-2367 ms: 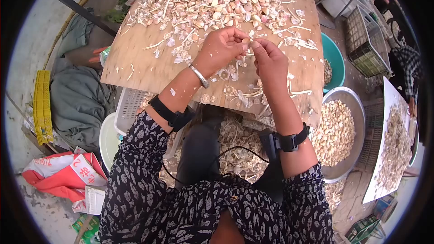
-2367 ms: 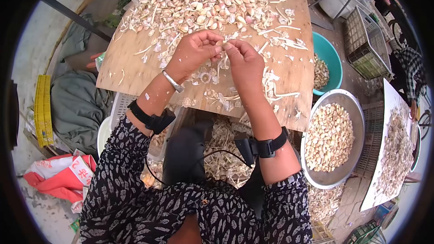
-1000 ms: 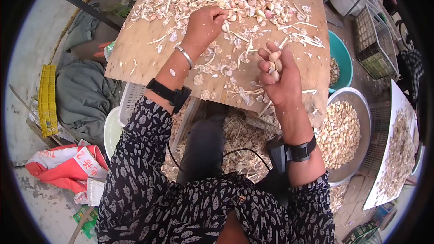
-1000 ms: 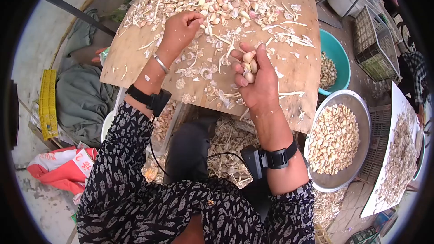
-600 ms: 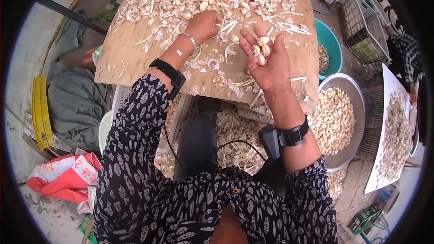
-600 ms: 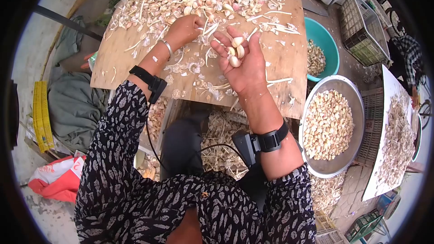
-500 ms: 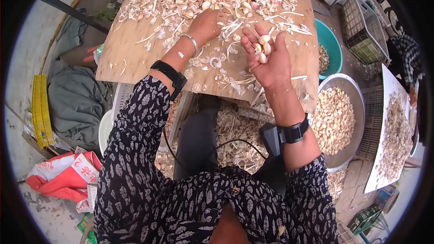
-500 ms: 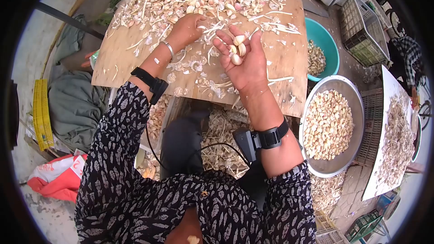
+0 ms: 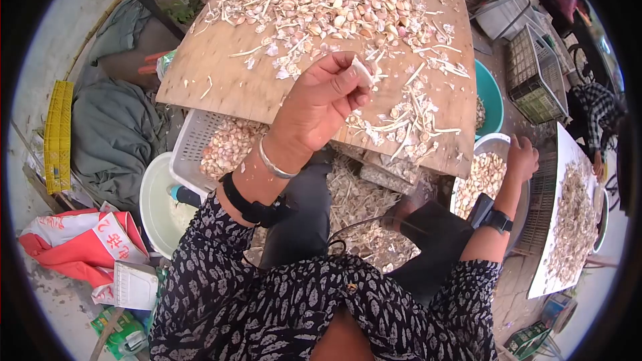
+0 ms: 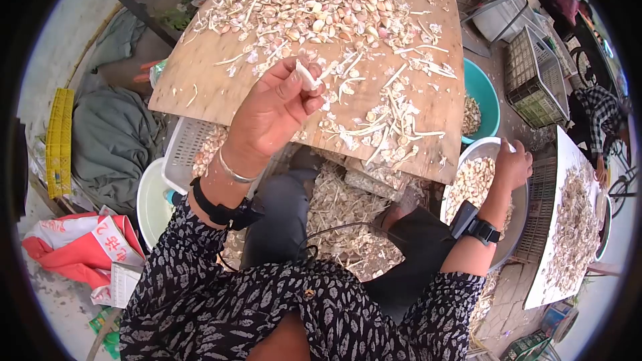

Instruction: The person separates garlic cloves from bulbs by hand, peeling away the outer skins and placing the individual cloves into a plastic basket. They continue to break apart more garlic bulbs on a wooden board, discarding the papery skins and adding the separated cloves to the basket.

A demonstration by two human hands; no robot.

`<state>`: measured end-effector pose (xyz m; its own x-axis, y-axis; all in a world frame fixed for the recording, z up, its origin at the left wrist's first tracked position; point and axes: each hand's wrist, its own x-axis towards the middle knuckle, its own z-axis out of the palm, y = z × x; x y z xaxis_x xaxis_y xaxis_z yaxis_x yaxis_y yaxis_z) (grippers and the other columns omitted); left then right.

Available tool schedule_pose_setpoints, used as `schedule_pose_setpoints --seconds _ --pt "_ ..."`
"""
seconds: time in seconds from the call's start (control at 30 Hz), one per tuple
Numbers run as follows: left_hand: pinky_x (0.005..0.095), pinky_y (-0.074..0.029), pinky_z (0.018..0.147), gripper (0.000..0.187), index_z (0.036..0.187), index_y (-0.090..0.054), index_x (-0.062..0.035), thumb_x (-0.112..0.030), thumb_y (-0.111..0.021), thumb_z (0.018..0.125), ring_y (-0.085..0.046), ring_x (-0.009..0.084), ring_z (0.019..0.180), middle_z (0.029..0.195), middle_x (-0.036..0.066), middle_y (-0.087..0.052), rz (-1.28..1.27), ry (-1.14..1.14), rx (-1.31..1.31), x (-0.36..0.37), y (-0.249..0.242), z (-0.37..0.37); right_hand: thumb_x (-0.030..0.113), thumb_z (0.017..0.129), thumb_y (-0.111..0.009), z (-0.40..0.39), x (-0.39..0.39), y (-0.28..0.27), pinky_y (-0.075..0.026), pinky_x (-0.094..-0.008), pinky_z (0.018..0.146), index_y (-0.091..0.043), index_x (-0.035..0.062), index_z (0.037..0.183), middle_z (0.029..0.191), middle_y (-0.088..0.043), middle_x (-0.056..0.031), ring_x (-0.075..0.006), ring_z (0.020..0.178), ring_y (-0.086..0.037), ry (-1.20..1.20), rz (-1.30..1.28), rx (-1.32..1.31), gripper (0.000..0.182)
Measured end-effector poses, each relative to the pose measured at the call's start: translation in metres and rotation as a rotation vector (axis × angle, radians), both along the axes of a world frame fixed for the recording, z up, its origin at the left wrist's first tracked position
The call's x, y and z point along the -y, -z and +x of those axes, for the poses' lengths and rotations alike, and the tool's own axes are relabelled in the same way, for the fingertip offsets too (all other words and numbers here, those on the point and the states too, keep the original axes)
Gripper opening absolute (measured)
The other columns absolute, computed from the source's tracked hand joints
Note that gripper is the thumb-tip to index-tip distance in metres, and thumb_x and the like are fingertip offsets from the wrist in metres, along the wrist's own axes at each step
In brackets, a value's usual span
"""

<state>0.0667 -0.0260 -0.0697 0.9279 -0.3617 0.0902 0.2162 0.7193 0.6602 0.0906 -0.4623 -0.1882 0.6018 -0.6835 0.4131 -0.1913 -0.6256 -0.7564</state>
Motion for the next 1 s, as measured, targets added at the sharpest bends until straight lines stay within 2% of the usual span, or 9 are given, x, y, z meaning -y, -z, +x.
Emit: schedule_pose_setpoints --seconds 0.13,0.2,0.27,0.4,0.57,0.77,0.87,0.93,1.0 --pt "0.0300 -0.051 0.058 0.009 0.081 -0.060 -0.0042 -0.009 -0.060 0.088 -0.058 0.0202 0.065 0.079 0.012 -0.056 -0.077 0.011 0.449 0.022 -0.081 -0.090 0.025 0.085 -0.063 -0.007 -0.028 -0.003 -0.047 -0.0246 0.070 -0.067 0.0025 0.100 0.074 -0.063 -0.0015 -0.0109 0.073 -0.060 -0.011 -0.564 -0.069 0.027" --pt "0.0314 -0.053 0.058 0.021 0.069 -0.059 -0.0020 -0.008 -0.057 0.089 -0.058 0.0224 0.064 0.079 0.013 -0.057 -0.192 0.092 0.569 0.022 -0.105 -0.105 0.018 0.086 -0.061 0.013 -0.102 -0.019 -0.047 -0.0233 0.068 -0.067 0.0014 0.098 0.078 -0.065 -0.0017 -0.0092 0.072 -0.060 -0.428 0.275 0.018 0.021" --pt "0.0293 -0.056 0.055 0.019 0.066 -0.056 -0.0026 -0.004 -0.062 0.084 -0.060 0.0212 0.059 0.075 0.012 -0.060 -0.204 -0.084 0.687 0.022 -0.121 -0.117 0.011 0.084 -0.062 0.025 -0.176 -0.031 -0.047 -0.0221 0.062 -0.068 0.0010 0.096 0.081 -0.066 -0.0018 -0.0081 0.067 -0.059 -0.624 0.364 -0.064 0.016" --pt "0.0277 -0.059 0.054 0.018 0.065 -0.055 -0.0029 0.001 -0.068 0.078 -0.063 0.0208 0.058 0.074 0.010 -0.062 -0.270 -0.278 0.846 0.017 -0.117 -0.111 0.010 0.079 -0.063 0.067 -0.275 -0.043 -0.049 -0.0366 0.070 -0.067 0.0049 0.087 0.086 -0.066 -0.0124 -0.0316 0.078 -0.062 -1.006 -0.110 0.058 0.011" --pt "0.0294 -0.060 0.061 0.011 0.074 -0.059 -0.0023 0.001 -0.069 0.076 -0.065 0.0239 0.072 0.086 0.011 -0.062 -0.080 -0.284 0.490 -0.020 -0.119 -0.120 0.005 0.079 -0.055 0.135 -0.344 -0.012 -0.050 -0.0398 0.070 -0.066 0.0060 0.087 0.084 -0.063 -0.0122 -0.0320 0.080 -0.061 -1.107 -0.519 0.047 0.013" --pt "0.0297 -0.059 0.063 0.009 0.076 -0.059 -0.0024 0.000 -0.067 0.079 -0.065 0.0253 0.073 0.088 0.012 -0.061 -0.380 -0.271 0.804 -0.029 -0.091 -0.075 0.004 0.078 -0.053 0.143 -0.352 -0.015 -0.050 -0.0399 0.067 -0.065 0.0033 0.087 0.084 -0.062 -0.0171 -0.0321 0.079 -0.062 -1.103 -0.711 -0.140 0.014" --pt "0.0375 -0.055 0.048 0.037 0.069 -0.046 0.0064 -0.014 -0.034 0.097 -0.061 0.0288 0.054 0.082 0.024 -0.057 -0.495 -0.137 0.482 -0.035 -0.030 -0.125 0.003 0.083 -0.051 0.135 -0.325 -0.031 -0.050 -0.0357 0.060 -0.064 0.0006 0.088 0.079 -0.062 -0.0145 -0.0263 0.076 -0.064 -0.961 -0.497 -0.237 0.014" --pt "0.0374 -0.054 0.048 0.031 0.072 -0.046 0.0045 -0.013 -0.038 0.096 -0.060 0.0291 0.054 0.082 0.023 -0.057 -0.521 -0.195 0.637 -0.032 -0.041 -0.104 0.005 0.087 -0.049 0.122 -0.301 -0.042 -0.045 -0.0273 0.051 -0.061 -0.0008 0.094 0.081 -0.060 -0.0095 -0.0177 0.068 -0.058 -0.969 0.990 -0.253 0.015" --pt "0.0374 -0.054 0.047 0.025 0.075 -0.046 0.0026 -0.012 -0.043 0.095 -0.060 0.0294 0.055 0.083 0.021 -0.056 -0.551 -0.243 0.783 -0.025 -0.059 -0.095 0.007 0.088 -0.049 0.107 -0.285 -0.047 -0.040 -0.0233 0.050 -0.059 0.0000 0.099 0.084 -0.059 -0.0085 -0.0141 0.066 -0.053 -0.992 1.212 -0.204 0.016"
